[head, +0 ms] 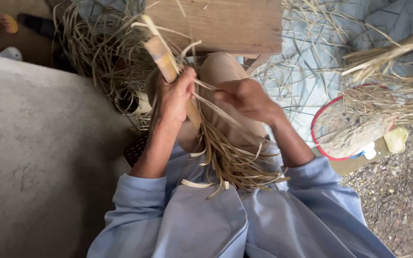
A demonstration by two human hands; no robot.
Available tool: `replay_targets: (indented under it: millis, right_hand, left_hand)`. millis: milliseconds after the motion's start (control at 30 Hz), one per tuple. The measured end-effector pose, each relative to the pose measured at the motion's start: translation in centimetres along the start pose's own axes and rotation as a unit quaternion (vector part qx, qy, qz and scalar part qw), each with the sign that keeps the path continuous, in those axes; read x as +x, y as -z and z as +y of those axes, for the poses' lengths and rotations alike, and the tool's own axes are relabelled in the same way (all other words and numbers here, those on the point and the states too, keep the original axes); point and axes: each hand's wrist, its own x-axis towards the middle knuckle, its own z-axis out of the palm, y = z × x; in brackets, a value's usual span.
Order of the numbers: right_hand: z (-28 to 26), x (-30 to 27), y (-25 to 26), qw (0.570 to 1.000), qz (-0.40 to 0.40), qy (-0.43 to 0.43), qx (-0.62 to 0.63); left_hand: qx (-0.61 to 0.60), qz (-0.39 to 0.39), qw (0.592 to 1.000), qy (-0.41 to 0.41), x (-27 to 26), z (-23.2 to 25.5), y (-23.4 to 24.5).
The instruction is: Weaving thin bamboo strips together to create a structured mat or basket, using a wooden stick to assist in positioning and tightening the weave.
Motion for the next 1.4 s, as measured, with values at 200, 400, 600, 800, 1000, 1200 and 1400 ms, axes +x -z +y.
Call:
replay_targets:
  millis: [200, 400, 600, 800, 1000, 1200, 1400]
  right_hand:
    - [8.7, -6.4, 5.2, 0.961, 0.018, -0.036, 0.273]
    - [17.0, -12.0, 7.5, 0.944, 0.012, -0.281, 0.176]
    - [15.0, -3.4, 9.3, 0.955, 0.208, -0.019, 0.208]
    - [20.3, 9.0, 6.6, 0.897, 0.335, -0.257, 0.131]
    - [18.4, 8.5, 3.9, 0.891, 0.140, -0.352, -0.250]
    - [-0.6, 2.7, 1.0, 0.979, 0.021, 0.071, 0.191]
    - [-2.1, -0.2, -2.4, 0.913, -0.041, -0.049, 0.403]
  left_hand:
    - [-0.113, 0.138, 0.983, -0.029, 3.7, 0.9, 7.9]
    - [-0.103, 0.178, 0.978, -0.026, 4.9, 4.0, 10.6]
    - [-0.061, 0.040, 0.968, -0.240, 10.0, 10.0, 8.4]
    - [-0.010, 0.040, 0.998, -0.047, 6.1, 7.2, 6.9]
    - [-0.036, 0.022, 0.999, -0.026, 0.1, 5.5, 6.6]
    - [-0.177, -0.193, 0.964, -0.051, -2.3, 3.4, 3.4]
    - [-0.059, -0.058, 0.992, -0.100, -1.8, 0.9, 3.8]
